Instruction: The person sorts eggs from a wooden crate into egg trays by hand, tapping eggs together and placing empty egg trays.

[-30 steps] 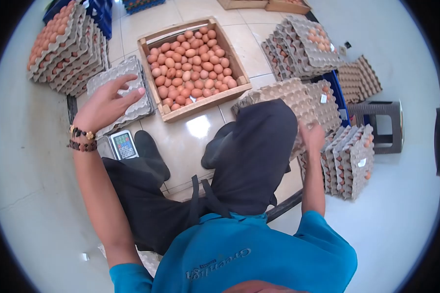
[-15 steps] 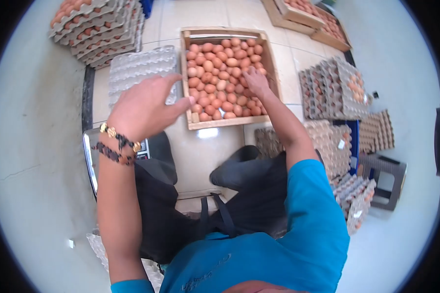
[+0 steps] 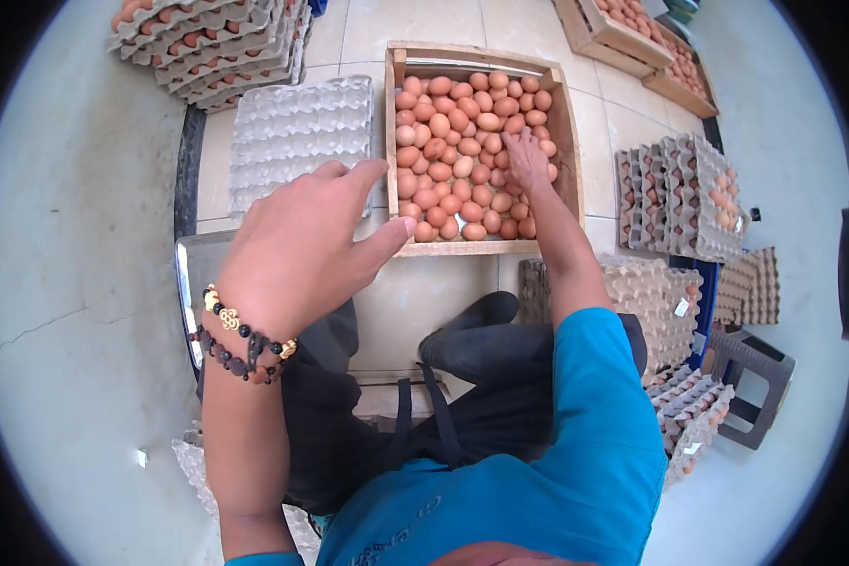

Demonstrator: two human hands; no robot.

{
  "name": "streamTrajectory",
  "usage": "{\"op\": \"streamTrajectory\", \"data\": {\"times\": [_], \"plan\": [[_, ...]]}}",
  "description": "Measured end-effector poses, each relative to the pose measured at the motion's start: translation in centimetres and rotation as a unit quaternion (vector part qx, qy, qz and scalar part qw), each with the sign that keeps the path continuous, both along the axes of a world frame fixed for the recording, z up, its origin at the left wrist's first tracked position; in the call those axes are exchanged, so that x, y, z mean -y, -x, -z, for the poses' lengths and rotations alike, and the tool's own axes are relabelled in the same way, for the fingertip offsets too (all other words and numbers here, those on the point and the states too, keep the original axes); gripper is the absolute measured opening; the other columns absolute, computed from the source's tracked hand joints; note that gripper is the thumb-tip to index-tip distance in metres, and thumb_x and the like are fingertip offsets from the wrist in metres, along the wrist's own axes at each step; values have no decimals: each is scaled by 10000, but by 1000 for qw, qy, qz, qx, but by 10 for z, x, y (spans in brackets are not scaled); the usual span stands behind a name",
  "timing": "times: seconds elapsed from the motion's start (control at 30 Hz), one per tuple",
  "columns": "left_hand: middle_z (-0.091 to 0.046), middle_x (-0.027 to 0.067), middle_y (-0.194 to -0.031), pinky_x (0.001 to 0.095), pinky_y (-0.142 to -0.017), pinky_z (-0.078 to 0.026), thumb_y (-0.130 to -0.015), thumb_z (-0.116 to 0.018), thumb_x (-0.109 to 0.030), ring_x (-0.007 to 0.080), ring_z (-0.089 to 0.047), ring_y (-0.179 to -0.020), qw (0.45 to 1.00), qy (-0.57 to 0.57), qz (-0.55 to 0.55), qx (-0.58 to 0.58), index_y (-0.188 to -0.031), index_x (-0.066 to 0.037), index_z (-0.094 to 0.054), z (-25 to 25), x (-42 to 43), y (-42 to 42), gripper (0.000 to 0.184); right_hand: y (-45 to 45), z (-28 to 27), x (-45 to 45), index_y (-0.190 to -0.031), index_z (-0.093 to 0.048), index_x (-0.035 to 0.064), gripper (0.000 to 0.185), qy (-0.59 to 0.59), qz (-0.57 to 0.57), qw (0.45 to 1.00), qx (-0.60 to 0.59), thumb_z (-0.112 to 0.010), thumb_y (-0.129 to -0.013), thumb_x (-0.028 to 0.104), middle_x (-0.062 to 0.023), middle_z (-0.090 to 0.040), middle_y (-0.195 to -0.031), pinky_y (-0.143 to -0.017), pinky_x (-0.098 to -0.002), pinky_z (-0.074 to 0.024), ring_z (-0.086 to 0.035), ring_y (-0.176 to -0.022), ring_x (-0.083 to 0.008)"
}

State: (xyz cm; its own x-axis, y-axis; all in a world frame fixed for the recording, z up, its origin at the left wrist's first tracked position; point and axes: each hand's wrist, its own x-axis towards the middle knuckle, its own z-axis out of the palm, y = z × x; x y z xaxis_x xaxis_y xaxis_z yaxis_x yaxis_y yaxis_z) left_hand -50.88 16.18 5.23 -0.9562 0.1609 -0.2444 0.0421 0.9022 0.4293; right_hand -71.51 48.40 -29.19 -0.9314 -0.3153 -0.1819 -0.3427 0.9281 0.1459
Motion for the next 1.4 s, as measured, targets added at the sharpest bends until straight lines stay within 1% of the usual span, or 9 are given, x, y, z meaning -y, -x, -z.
{"op": "streamTrajectory", "data": {"times": [0.27,0.57,0.77,0.97,1.0,1.07,1.23,1.33,1.4], "plan": [[-650,231,-1051,455,-888,-491,-917,-620,-424,395,-626,-1003,1000,11,14,5,-1293,-30,-562,1,-11,0,548,-23,-36,18,-1259,-504,178,687,42,-12,999,9,-777,-648,335,-188,-459,-1262,-801,-445,-545,-528,-1137,-356],[-644,215,-1021,450,-863,-495,-917,-617,-402,383,-630,-975,1000,22,15,15,-1296,-28,-557,0,-19,2,536,-19,-8,14,-1171,-574,175,535,89,41,995,-13,-729,-674,299,-170,-460,-1251,-848,-435,-534,-522,-1139,-368],[-655,226,-1108,448,-891,-497,-912,-623,-382,388,-625,-1042,999,23,28,2,-1284,-22,-568,5,-20,2,520,-22,-13,21,-1234,-604,174,597,81,121,989,40,-718,-676,353,-184,-437,-1313,-940,-449,-502,-518,-1161,-384],[-651,230,-1152,453,-910,-495,-907,-624,-367,386,-617,-1071,999,24,34,23,-1279,-23,-579,8,-19,11,508,-22,-46,11,-1089,-692,91,480,244,139,957,74,-718,-718,394,-217,-603,-1188,-936,-447,-504,-607,-1067,-335],[-650,229,-1146,453,-912,-495,-900,-630,-348,388,-615,-1070,999,13,38,15,-1279,-28,-579,9,-20,12,498,-19,-70,4,-970,-715,78,364,297,93,937,159,-710,-727,349,-143,-688,-927,-814,-365,-528,-648,-876,-246],[-649,228,-1133,451,-916,-496,-885,-642,-310,391,-612,-1066,999,-11,45,-5,-1278,-38,-580,13,-24,16,482,-24,-103,5,-907,-708,67,288,371,144,862,313,-699,-723,288,-86,-655,-817,-739,-311,-508,-619,-791,-185],[-641,202,-1114,426,-955,-492,-774,-713,-124,378,-596,-1087,977,-144,115,-104,-1291,-71,-578,40,-40,24,537,-81,-201,22,-1052,-637,1,384,580,106,639,494,-644,-675,75,-71,-657,-1008,-733,-257,-534,-633,-858,-156],[-622,169,-1173,414,-979,-491,-742,-735,-123,343,-583,-1119,951,-205,192,-129,-1334,-106,-575,29,-58,21,613,-133,-271,34,-1163,-609,11,489,592,120,593,532,-641,-676,48,-73,-641,-1056,-794,-272,-544,-627,-943,-158],[-597,172,-1226,409,-983,-493,-739,-744,-131,341,-587,-1118,945,-198,239,-106,-1353,-113,-570,15,-67,18,638,-155,-285,43,-1188,-604,24,507,604,57,633,481,-654,-687,89,-65,-644,-1012,-810,-267,-517,-622,-930,-138]]}}
